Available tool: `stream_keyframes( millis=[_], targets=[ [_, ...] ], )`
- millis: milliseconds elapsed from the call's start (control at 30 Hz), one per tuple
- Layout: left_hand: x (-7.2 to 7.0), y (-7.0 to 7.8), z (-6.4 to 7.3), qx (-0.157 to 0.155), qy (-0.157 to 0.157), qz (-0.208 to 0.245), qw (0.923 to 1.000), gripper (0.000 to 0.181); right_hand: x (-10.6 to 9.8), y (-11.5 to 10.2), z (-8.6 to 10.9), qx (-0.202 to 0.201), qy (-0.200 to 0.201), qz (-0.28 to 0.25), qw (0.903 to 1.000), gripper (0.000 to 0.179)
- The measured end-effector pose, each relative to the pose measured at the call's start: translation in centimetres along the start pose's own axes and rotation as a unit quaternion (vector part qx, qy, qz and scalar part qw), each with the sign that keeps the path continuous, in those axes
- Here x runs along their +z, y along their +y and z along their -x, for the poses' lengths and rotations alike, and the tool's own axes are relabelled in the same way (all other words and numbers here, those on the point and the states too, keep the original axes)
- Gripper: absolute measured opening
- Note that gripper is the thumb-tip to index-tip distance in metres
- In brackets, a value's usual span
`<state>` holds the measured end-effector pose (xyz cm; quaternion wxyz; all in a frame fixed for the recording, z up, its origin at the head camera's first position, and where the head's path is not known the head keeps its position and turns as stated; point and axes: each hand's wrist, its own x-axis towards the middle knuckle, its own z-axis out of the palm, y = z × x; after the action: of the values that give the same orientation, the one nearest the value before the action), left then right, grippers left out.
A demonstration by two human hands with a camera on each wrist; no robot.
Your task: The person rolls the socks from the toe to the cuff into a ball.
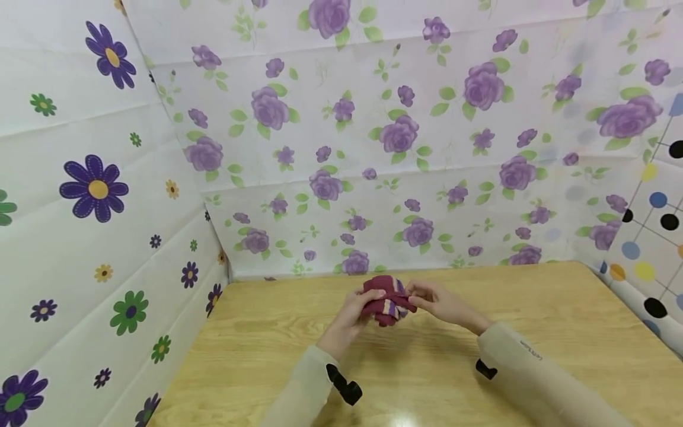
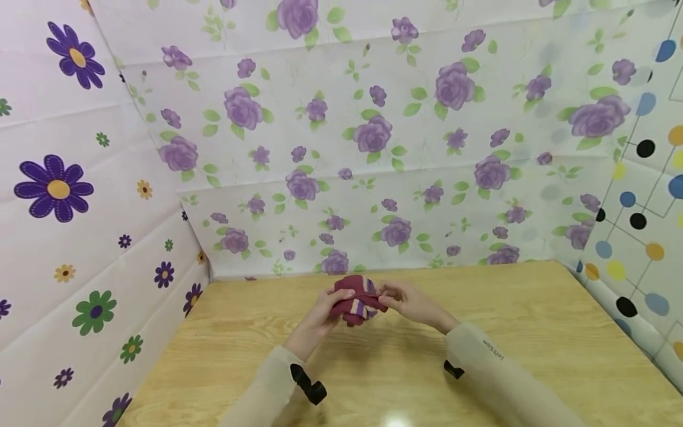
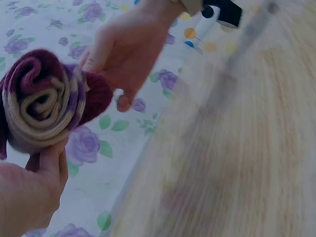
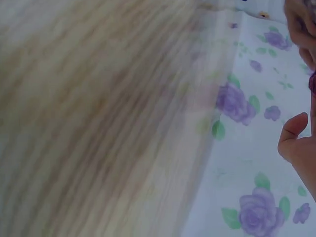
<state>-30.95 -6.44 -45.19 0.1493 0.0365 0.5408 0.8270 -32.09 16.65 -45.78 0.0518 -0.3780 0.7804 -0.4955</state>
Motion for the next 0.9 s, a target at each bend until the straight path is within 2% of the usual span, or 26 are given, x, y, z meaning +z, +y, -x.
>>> stream_keyframes(
  millis=[100, 200, 300, 400, 500, 567, 633, 733, 800, 900],
  targets=[
    [0.6, 0.2, -0.3, 0.014, 0.056, 0.035, 0.9977, 0.028, 1.0, 0.0, 0.3, 0.004, -0.009, -0.010, 0.9999, 0.011],
    [1.2, 0.3, -0.6, 0.021, 0.107, 0.060, 0.9922, 0.022, 2.5, -0.7, 0.5, -0.014, 0.010, 0.011, 0.9998, 0.009],
    [1.8, 0.1, -0.9, 0.043, 0.159, 0.085, 0.9826, 0.015, 4.1, -1.5, 0.4, -0.041, 0.060, 0.055, 0.9959, 0.015],
    [2.3, -0.4, -1.1, 0.071, 0.210, 0.102, 0.9699, 0.016, 5.4, -2.1, -0.1, -0.058, 0.123, 0.095, 0.9862, 0.017],
    [2.7, -0.9, -1.2, 0.100, 0.244, 0.105, 0.9588, 0.022, 6.1, -2.7, -0.7, -0.070, 0.174, 0.124, 0.9745, 0.012],
    [2.9, -1.1, -1.2, 0.113, 0.250, 0.105, 0.9559, 0.030, 6.3, -3.0, -1.0, -0.065, 0.200, 0.138, 0.9678, 0.010],
    [3.0, -1.2, -1.1, 0.112, 0.240, 0.111, 0.9579, 0.039, 6.1, -2.9, -1.2, -0.057, 0.220, 0.148, 0.9624, 0.007],
    [2.6, -1.0, -0.7, 0.073, 0.220, 0.103, 0.9672, 0.047, 5.4, -2.6, -1.3, -0.036, 0.238, 0.140, 0.9604, 0.008],
    [2.2, -0.7, -0.5, 0.035, 0.208, 0.080, 0.9742, 0.047, 4.8, -2.4, -1.3, -0.030, 0.242, 0.128, 0.9614, 0.010],
    [1.6, -0.5, -0.3, -0.003, 0.188, 0.022, 0.9818, 0.048, 4.1, -2.7, -1.4, -0.022, 0.236, 0.111, 0.9652, 0.014]
  ],
)
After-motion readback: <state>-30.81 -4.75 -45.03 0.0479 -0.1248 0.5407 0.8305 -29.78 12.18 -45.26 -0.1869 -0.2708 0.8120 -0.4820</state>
